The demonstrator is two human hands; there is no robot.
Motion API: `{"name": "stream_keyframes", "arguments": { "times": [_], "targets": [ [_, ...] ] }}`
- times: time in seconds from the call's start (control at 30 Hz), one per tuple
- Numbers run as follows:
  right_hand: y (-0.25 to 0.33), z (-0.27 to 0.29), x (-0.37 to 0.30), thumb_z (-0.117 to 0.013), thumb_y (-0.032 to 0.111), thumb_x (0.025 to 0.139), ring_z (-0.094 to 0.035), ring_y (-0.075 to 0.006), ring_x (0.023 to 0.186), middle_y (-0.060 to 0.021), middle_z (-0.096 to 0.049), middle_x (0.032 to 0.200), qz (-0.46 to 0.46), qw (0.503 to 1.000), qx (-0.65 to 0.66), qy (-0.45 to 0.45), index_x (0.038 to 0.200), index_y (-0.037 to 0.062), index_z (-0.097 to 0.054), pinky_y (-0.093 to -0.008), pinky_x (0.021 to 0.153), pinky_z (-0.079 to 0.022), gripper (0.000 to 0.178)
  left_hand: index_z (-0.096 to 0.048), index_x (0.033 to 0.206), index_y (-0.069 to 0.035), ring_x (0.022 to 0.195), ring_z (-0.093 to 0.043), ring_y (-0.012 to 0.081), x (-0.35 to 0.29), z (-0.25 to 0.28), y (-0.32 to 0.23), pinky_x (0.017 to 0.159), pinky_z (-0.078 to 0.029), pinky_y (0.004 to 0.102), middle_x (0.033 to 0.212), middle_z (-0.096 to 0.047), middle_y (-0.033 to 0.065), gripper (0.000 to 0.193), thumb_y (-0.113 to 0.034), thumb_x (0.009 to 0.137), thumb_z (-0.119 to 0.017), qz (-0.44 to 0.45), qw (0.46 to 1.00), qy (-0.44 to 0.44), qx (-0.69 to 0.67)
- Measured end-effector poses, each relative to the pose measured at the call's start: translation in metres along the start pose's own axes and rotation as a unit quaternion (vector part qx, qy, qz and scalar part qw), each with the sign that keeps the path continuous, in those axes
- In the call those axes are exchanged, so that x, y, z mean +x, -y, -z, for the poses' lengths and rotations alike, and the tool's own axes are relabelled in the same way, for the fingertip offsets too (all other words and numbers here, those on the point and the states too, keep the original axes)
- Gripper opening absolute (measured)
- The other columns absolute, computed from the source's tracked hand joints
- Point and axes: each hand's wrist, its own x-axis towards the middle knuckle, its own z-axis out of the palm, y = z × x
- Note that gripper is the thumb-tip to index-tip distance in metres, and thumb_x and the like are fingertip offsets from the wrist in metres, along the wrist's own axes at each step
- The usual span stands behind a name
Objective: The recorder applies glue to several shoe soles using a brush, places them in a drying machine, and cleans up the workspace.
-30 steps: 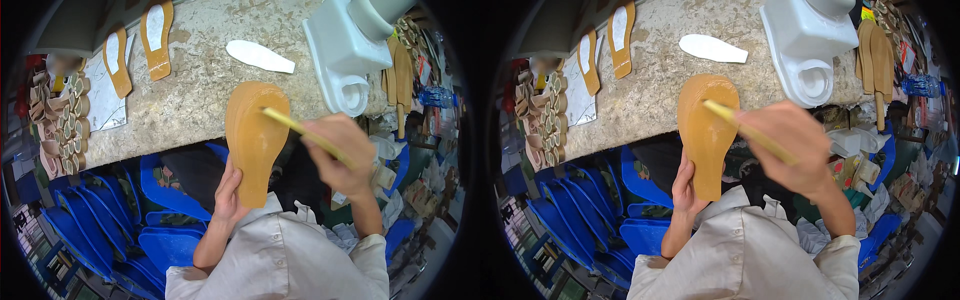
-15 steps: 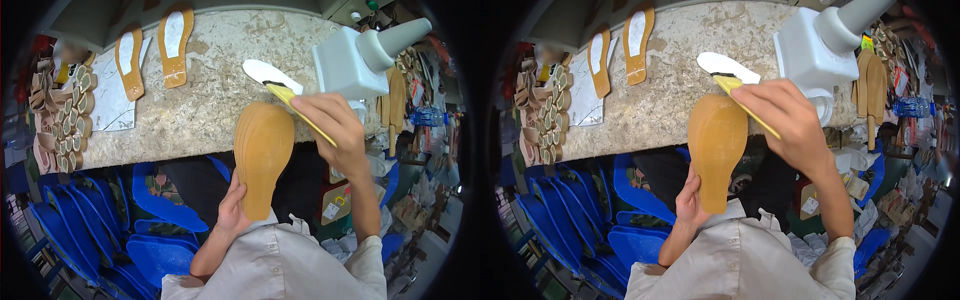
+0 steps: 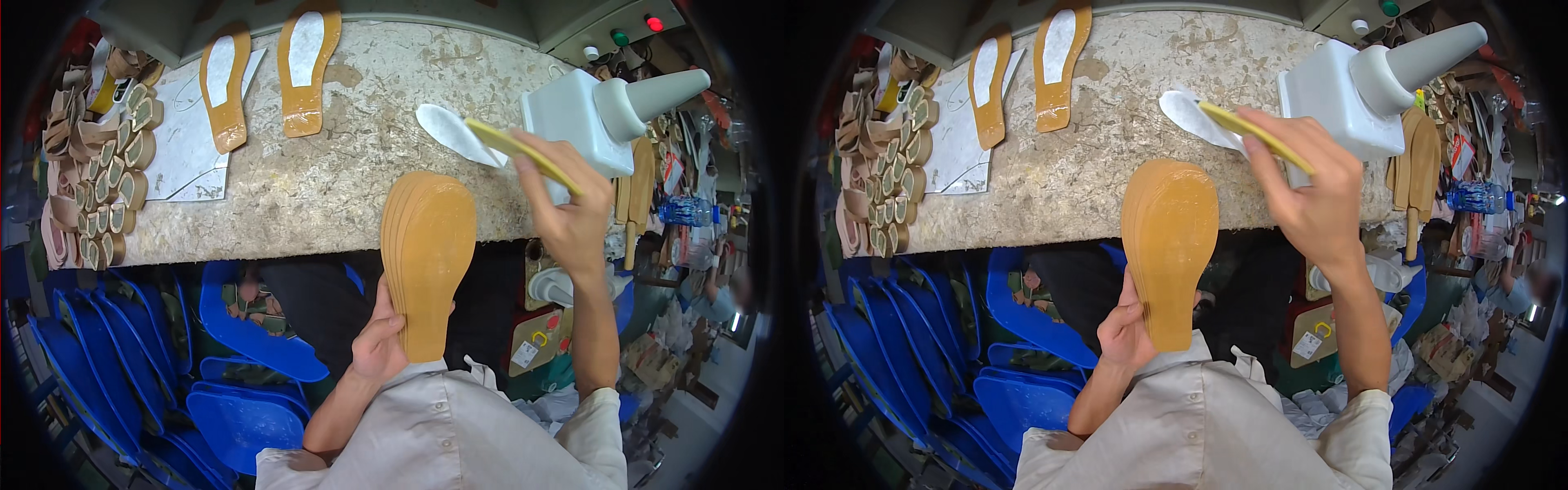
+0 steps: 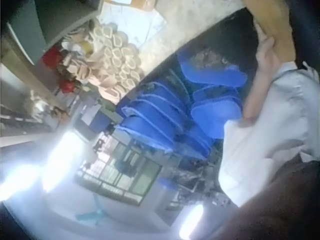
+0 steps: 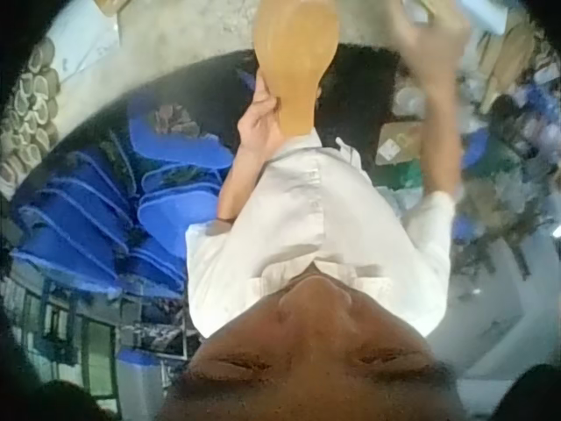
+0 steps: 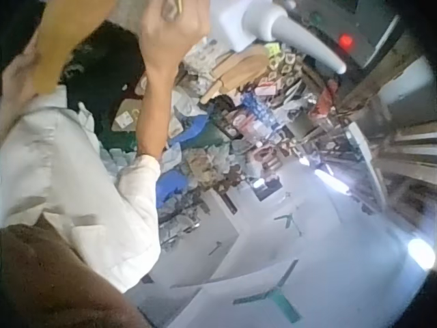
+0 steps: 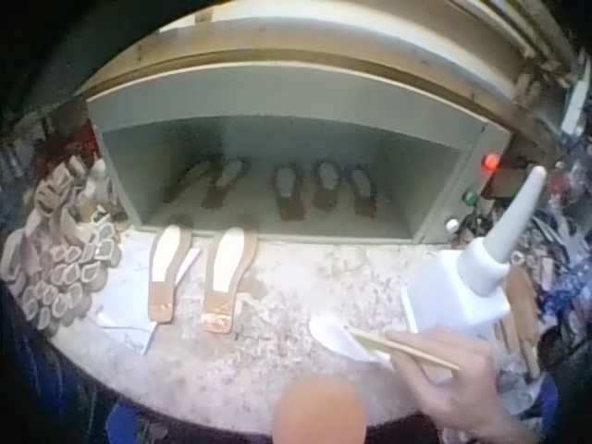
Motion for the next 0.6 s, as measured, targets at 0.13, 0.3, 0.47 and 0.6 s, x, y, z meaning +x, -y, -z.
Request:
{"name": "stream_keyframes", "arguments": {
  "times": [0.13,0.3,0.47,0.6],
  "targets": [
    [0.028,0.018,-0.010,-0.070,-0.008,0.085,-0.068,-0.0180,0.085,-0.0191,-0.073,0.099,-0.063,0.996,-0.022,-0.063,0.118,-0.0051,-0.071,-0.0309,0.074,-0.053,0.034,-0.010,0.159,-0.013,0.143,-0.040,0.0337,0.003,-0.004,0.001,0.119,-0.031,0.0518,0.158,-0.032,0.0153,0.082,-0.017,0.087,-0.051,-0.002,1.000,0.005,-0.006],
    [0.086,0.013,-0.043,-0.074,-0.004,0.075,-0.062,-0.0214,0.066,-0.0102,-0.066,0.080,0.048,0.988,-0.147,0.007,0.113,-0.0055,-0.073,-0.0291,0.059,-0.052,0.038,-0.009,0.159,-0.017,0.145,-0.036,0.0317,0.003,-0.009,0.009,0.121,-0.028,0.0496,0.158,-0.031,0.0142,0.082,-0.019,0.089,-0.051,-0.006,1.000,-0.006,-0.017],
    [0.098,-0.017,-0.068,-0.074,0.000,0.059,-0.061,-0.0209,0.067,-0.0077,-0.064,0.082,0.097,0.981,-0.161,0.054,0.115,-0.0051,-0.072,-0.0290,0.056,-0.052,0.056,-0.008,0.160,-0.019,0.148,-0.031,0.0281,-0.001,-0.007,0.013,0.122,-0.028,0.0466,0.160,-0.029,0.0106,0.075,-0.021,0.094,-0.045,-0.001,0.999,-0.011,-0.030],
    [0.100,-0.025,-0.072,-0.072,0.003,0.058,-0.061,-0.0212,0.069,-0.0085,-0.065,0.085,0.093,0.981,-0.151,0.074,0.117,-0.0054,-0.071,-0.0284,0.056,-0.052,0.060,-0.005,0.161,-0.022,0.150,-0.029,0.0258,-0.001,-0.005,0.011,0.122,-0.026,0.0452,0.162,-0.026,0.0075,0.070,-0.021,0.099,-0.037,0.003,0.998,0.025,-0.051]
  ]
}}
